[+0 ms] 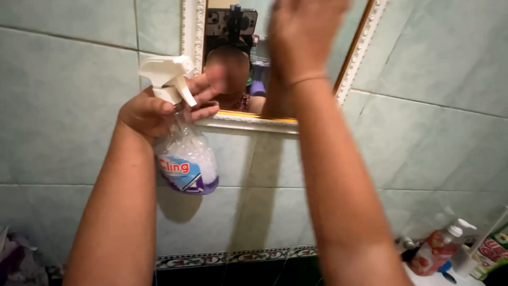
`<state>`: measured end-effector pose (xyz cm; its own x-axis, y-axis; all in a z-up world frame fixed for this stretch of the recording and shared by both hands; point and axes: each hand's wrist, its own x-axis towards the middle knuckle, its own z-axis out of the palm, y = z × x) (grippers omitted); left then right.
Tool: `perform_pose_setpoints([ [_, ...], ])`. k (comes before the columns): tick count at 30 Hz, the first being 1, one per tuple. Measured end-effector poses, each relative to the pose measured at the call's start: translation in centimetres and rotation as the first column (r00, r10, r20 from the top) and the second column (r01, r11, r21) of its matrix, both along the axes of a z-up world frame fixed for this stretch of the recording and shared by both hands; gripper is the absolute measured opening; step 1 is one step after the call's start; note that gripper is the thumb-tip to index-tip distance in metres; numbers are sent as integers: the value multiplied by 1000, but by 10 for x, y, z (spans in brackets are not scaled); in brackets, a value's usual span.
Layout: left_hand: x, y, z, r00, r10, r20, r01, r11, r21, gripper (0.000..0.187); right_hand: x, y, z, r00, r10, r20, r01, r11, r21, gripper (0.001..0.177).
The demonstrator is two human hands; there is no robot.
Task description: Spray and wipe a bathroom mirror using a cleaning solution and a cloth.
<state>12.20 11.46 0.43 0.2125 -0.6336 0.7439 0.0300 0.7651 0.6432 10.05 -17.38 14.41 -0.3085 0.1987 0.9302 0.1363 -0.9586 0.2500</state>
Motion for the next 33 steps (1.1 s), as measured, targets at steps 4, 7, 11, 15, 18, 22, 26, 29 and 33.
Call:
perform_pose_setpoints([
  [4,16,-1,-5,997,4,72,-6,1000,19,60,-6,62,-40,983,-9,-183,-3,998,-63,45],
  [7,23,0,-6,994,9,104,-13,999,30,49,-24,60,-71,953,-86,-289,48,990,-134,62],
  [11,23,-1,-9,994,-11,109,9,1000,18,50,-32,4,-99,930,-177,-321,139,981,-138,68],
  [15,3,-2,0,994,39,101,-40,999,4,56,-50,-57,-94,907,-199,-372,204,979,-28,72],
  [18,8,-1,-1,993,57,102,-59,998,21,62,-43,-51,-92,899,-207,-385,229,973,12,72],
  [22,24,3,-7,992,8,125,-11,1000,26,52,-18,7,-96,946,-151,-286,192,974,121,78],
  [26,16,2,-5,993,-12,119,8,999,32,44,-20,83,-116,945,-11,-327,15,1000,8,77],
  [29,21,2,-8,995,-9,96,4,999,51,45,-21,79,-141,913,-47,-406,38,999,-32,71],
  [33,19,2,-7,996,19,82,-22,999,44,46,-35,13,-141,898,-71,-435,56,997,-47,77],
])
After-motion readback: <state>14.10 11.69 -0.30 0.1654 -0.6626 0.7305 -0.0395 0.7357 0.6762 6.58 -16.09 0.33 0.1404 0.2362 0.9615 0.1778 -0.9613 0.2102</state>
